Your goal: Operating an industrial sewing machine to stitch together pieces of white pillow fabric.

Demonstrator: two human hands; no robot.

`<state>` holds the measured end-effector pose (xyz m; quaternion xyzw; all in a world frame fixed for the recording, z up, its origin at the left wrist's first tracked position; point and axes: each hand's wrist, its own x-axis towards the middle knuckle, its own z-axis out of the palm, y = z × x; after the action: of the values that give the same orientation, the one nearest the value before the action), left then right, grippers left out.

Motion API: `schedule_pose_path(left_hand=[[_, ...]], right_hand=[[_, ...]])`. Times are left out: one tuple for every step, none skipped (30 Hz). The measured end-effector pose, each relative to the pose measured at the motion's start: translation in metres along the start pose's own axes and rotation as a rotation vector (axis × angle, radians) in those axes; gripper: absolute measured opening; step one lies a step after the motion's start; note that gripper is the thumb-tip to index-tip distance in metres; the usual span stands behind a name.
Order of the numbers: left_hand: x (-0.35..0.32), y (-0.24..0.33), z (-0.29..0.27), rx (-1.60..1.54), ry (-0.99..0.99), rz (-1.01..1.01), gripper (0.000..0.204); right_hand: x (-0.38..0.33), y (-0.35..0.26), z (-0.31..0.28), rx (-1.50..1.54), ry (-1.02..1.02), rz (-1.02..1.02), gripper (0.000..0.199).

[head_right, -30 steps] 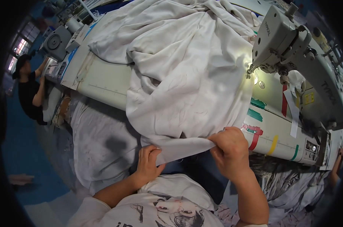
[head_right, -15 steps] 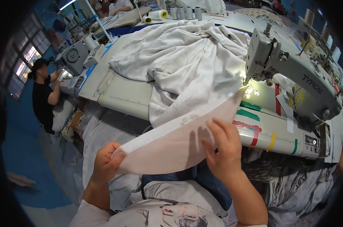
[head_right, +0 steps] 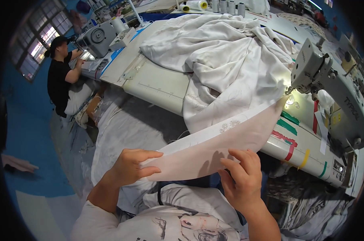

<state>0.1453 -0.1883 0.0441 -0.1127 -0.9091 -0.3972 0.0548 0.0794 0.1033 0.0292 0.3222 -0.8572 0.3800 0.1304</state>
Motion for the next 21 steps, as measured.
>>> schedule_pose_path(left_hand=[[0.000, -0.002, 0.001, 0.016, -0.017, -0.015, 0.031], [-0.001, -0.003, 0.002, 0.032, -0.035, -0.030, 0.033], [-0.001, -0.005, 0.002, 0.030, -0.035, -0.031, 0.033], [-0.001, -0.006, 0.002, 0.024, -0.051, -0.042, 0.031], [0.000, -0.006, 0.002, 0.018, -0.068, -0.052, 0.029], [0.001, -0.004, 0.001, 0.016, -0.069, -0.053, 0.029], [0.004, -0.001, -0.001, 0.026, -0.085, -0.131, 0.028], [0.005, 0.001, -0.001, 0.036, -0.100, -0.209, 0.027], [0.004, 0.001, -0.001, 0.039, -0.097, -0.215, 0.027], [0.002, -0.001, 0.001, 0.043, -0.071, -0.201, 0.027], [0.000, -0.003, 0.002, 0.048, -0.044, -0.187, 0.027], [0.000, -0.004, 0.003, 0.047, -0.045, -0.187, 0.027], [0.000, -0.005, 0.004, 0.056, -0.038, -0.193, 0.028], [0.000, -0.006, 0.005, 0.065, -0.032, -0.199, 0.028], [0.000, -0.007, 0.006, 0.065, -0.032, -0.200, 0.028], [-0.001, -0.007, 0.007, 0.061, -0.006, -0.190, 0.028], [-0.002, -0.008, 0.007, 0.058, 0.019, -0.180, 0.029], [-0.001, -0.007, 0.007, 0.058, 0.019, -0.179, 0.029], [-0.001, -0.005, 0.006, 0.064, -0.010, -0.206, 0.027], [-0.001, -0.004, 0.005, 0.071, -0.039, -0.232, 0.025], [-0.002, -0.005, 0.005, 0.073, -0.040, -0.231, 0.025]], right_hand=[[-0.002, 0.000, -0.001, 0.016, -0.006, 0.039, 0.031], [-0.003, 0.000, -0.002, 0.019, -0.012, 0.037, 0.031], [-0.004, 0.002, -0.004, 0.008, -0.013, 0.035, 0.030], [-0.005, 0.003, -0.006, -0.004, -0.015, 0.034, 0.029], [-0.007, 0.003, -0.007, -0.004, -0.016, 0.034, 0.029], [-0.008, 0.004, -0.008, -0.006, -0.008, 0.049, 0.029], [-0.009, 0.005, -0.008, -0.009, 0.002, 0.064, 0.029], [-0.010, 0.006, -0.009, -0.011, 0.001, 0.066, 0.029], [-0.010, 0.007, -0.008, -0.003, 0.003, 0.066, 0.029], [-0.011, 0.008, -0.007, 0.004, 0.004, 0.066, 0.029], [-0.011, 0.008, -0.007, 0.010, 0.002, 0.063, 0.029], [-0.012, 0.008, -0.008, 0.007, -0.001, 0.071, 0.029], [-0.012, 0.008, -0.009, 0.004, -0.004, 0.079, 0.029], [-0.013, 0.008, -0.009, 0.004, -0.005, 0.079, 0.029], [-0.014, 0.008, -0.009, 0.003, -0.005, 0.084, 0.029], [-0.015, 0.009, -0.009, 0.002, -0.005, 0.089, 0.029], [-0.016, 0.009, -0.009, 0.003, -0.006, 0.088, 0.029], [-0.016, 0.009, -0.009, 0.007, -0.006, 0.092, 0.029], [-0.016, 0.009, -0.009, 0.011, -0.007, 0.095, 0.029], [-0.016, 0.010, -0.009, 0.011, -0.007, 0.095, 0.029], [-0.017, 0.010, -0.009, 0.011, -0.005, 0.090, 0.028]])
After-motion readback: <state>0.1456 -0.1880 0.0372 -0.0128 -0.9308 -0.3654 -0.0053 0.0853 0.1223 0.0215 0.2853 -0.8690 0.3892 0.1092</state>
